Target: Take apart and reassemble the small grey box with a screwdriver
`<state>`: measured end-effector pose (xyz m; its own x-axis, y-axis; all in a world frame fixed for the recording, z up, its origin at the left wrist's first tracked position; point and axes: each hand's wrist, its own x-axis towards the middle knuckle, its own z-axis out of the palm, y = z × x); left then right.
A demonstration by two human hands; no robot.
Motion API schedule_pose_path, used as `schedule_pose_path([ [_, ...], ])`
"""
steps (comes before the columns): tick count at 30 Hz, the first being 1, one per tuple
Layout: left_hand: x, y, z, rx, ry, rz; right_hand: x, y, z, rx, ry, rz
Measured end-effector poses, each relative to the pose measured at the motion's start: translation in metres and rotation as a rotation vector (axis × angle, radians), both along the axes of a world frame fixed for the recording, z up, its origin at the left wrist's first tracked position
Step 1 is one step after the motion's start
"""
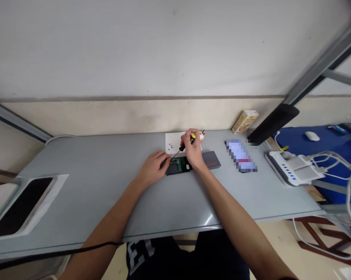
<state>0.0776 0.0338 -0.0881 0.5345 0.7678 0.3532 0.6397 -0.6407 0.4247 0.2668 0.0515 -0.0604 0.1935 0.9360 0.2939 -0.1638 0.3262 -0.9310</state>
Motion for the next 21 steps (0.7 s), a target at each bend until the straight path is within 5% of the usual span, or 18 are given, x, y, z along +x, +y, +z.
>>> schedule_pose_path([
  [10,-0.004,0.0,0.002,0.002,0.034,-0.011,-0.006,-0.002,0.009,0.025,0.035,0.165],
  [17,-0.009,-0.002,0.007,-0.071,0.011,-0.017,0.004,-0.009,0.036,0.157,0.096,-0.073],
  [21,-0.02,-0.003,0.008,-0.21,-0.028,-0.031,0.039,-0.033,0.062,0.28,-0.219,-0.202],
])
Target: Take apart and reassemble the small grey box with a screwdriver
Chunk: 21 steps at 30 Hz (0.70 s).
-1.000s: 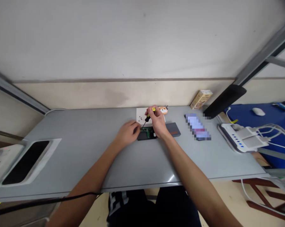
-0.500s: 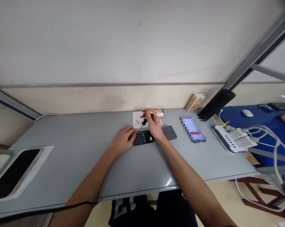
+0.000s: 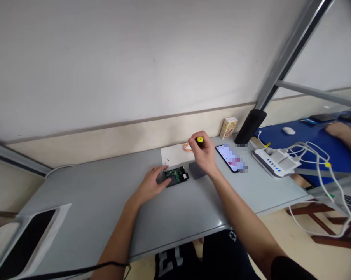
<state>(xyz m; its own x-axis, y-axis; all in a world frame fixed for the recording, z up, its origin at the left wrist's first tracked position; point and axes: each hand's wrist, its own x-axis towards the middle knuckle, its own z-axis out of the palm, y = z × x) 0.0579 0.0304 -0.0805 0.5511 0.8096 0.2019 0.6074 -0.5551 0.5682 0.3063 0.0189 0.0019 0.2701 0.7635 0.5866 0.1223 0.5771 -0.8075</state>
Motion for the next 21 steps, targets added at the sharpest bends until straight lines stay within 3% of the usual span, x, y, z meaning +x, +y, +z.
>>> schedule_pose_path([
  [2,-0.005,-0.001,0.002,-0.083,0.007,-0.013,0.02,-0.015,0.001,-0.067,-0.349,0.04],
  [5,-0.006,-0.003,0.006,-0.136,0.011,-0.029,0.051,-0.031,-0.015,-0.293,-0.928,0.127],
  [8,-0.004,-0.005,0.008,-0.147,-0.006,-0.009,0.082,-0.037,-0.034,-0.486,-1.182,0.205],
  [11,-0.002,-0.005,0.007,-0.176,-0.036,0.0,0.104,-0.033,-0.04,-0.566,-1.196,0.284],
  [14,-0.001,-0.005,0.003,-0.201,-0.069,-0.007,0.11,-0.023,-0.034,-0.566,-1.15,0.332],
  [18,0.004,-0.005,-0.002,-0.178,-0.093,-0.006,0.097,-0.01,-0.026,-0.55,-1.093,0.459],
  [21,0.009,-0.007,-0.002,-0.138,-0.083,0.006,0.08,-0.008,-0.03,-0.519,-1.073,0.507],
])
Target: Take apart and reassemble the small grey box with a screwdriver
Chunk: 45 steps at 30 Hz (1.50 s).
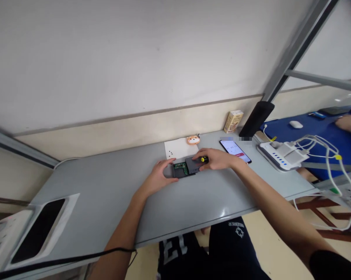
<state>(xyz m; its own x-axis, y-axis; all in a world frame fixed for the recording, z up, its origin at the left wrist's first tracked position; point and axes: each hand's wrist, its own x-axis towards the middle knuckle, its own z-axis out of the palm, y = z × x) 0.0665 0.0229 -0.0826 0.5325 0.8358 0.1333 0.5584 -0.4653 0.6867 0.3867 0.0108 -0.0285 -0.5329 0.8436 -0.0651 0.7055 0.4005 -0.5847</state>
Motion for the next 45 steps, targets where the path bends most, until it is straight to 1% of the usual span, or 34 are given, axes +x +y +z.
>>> schedule_pose_path([
  [4,0.005,-0.002,0.0,0.045,0.031,0.012,-0.021,-0.005,-0.012,0.045,-0.044,-0.029],
  [8,0.007,0.0,-0.004,0.07,0.084,0.023,-0.038,-0.005,-0.019,0.094,-0.055,-0.016],
  [11,0.005,0.002,-0.006,0.073,0.139,0.042,-0.046,-0.002,-0.022,0.112,-0.016,0.005],
  [14,0.003,0.003,-0.006,0.086,0.174,0.062,-0.051,-0.001,-0.023,0.157,0.101,-0.004],
  [15,0.002,0.003,-0.005,0.09,0.179,0.064,-0.052,-0.002,-0.023,0.193,0.168,-0.03],
  [17,0.002,0.002,-0.004,0.095,0.176,0.064,-0.053,-0.003,-0.023,0.322,0.341,-0.13],
  [20,0.002,0.001,-0.003,0.097,0.148,0.052,-0.048,-0.002,-0.023,0.568,0.627,-0.351],
  [22,0.003,0.0,-0.002,0.086,0.122,0.049,-0.041,0.001,-0.023,0.648,0.811,-0.527],
  [23,0.004,0.0,-0.002,0.077,0.111,0.053,-0.036,0.003,-0.024,0.632,0.892,-0.612],
  [24,0.004,0.0,-0.003,0.065,0.101,0.065,-0.032,0.005,-0.026,0.582,0.96,-0.69],
  [26,0.005,-0.001,-0.004,0.044,0.088,0.095,-0.028,0.01,-0.031,0.382,1.015,-0.796],
  [28,0.004,0.0,-0.007,0.038,0.07,0.118,-0.03,0.013,-0.037,0.174,1.018,-0.85],
  [29,0.003,0.0,-0.008,0.042,0.059,0.127,-0.034,0.014,-0.04,0.103,1.02,-0.844],
  [30,0.002,0.0,-0.009,0.047,0.049,0.132,-0.039,0.014,-0.044,0.065,1.022,-0.816],
  [31,0.001,0.0,-0.01,0.056,0.041,0.136,-0.045,0.014,-0.048,0.045,1.007,-0.763],
  [34,-0.001,0.0,-0.008,0.091,0.022,0.14,-0.06,0.013,-0.06,0.033,0.898,-0.6],
  [36,-0.001,0.0,-0.004,0.11,0.002,0.126,-0.065,0.013,-0.065,0.037,0.86,-0.539],
  [39,-0.001,-0.001,0.0,0.12,-0.033,0.111,-0.066,0.013,-0.068,0.05,0.863,-0.497],
  [45,-0.001,0.0,0.001,0.181,-0.021,0.09,-0.066,0.014,-0.068,-0.035,0.879,-0.478],
])
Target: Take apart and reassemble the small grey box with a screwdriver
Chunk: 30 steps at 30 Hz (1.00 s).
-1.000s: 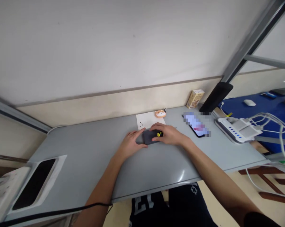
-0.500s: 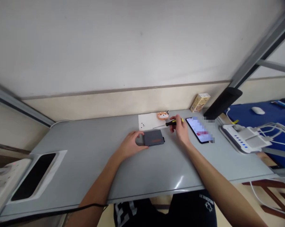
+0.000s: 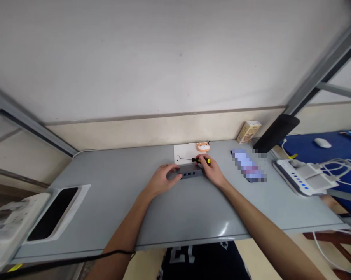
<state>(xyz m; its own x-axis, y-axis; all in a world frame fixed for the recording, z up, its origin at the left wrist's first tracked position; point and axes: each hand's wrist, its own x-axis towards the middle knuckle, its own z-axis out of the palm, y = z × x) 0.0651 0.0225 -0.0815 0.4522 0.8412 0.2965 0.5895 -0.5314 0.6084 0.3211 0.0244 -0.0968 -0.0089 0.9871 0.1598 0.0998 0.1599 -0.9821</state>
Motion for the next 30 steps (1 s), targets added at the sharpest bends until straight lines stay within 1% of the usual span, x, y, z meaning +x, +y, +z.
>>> schedule_pose_path([
  [3,0.0,0.0,0.001,0.015,0.011,0.008,0.0,0.0,0.001,-0.011,0.016,0.004],
  [5,0.001,0.0,0.002,0.006,0.007,0.02,0.001,0.0,0.002,-0.009,0.021,-0.037],
  [7,0.003,0.0,0.001,-0.022,-0.009,0.032,0.004,0.0,0.004,-0.009,0.051,-0.108],
  [9,0.004,0.0,0.0,-0.061,-0.032,0.046,0.008,0.002,0.005,-0.029,0.145,-0.177],
  [11,0.006,-0.001,-0.001,-0.108,-0.06,0.064,0.011,0.005,0.006,-0.056,0.297,-0.209],
  [14,0.01,-0.002,-0.003,-0.176,-0.11,0.131,0.015,0.007,0.009,-0.073,0.5,-0.185],
  [17,0.015,-0.003,-0.004,-0.189,-0.138,0.191,0.018,0.007,0.013,-0.094,0.591,-0.155],
  [20,0.018,-0.001,-0.004,-0.159,-0.129,0.212,0.018,0.004,0.016,-0.088,0.579,-0.149],
  [23,0.019,0.002,-0.007,-0.149,-0.117,0.223,0.016,0.002,0.017,-0.07,0.487,-0.143],
  [26,0.02,0.002,-0.009,-0.129,-0.171,0.212,0.014,0.0,0.015,-0.061,0.395,-0.117],
  [28,0.019,0.0,-0.008,-0.054,-0.212,0.197,0.013,-0.001,0.014,-0.06,0.368,-0.088],
  [30,0.019,-0.003,-0.005,0.071,-0.21,0.157,0.012,-0.001,0.013,-0.069,0.358,-0.067],
])
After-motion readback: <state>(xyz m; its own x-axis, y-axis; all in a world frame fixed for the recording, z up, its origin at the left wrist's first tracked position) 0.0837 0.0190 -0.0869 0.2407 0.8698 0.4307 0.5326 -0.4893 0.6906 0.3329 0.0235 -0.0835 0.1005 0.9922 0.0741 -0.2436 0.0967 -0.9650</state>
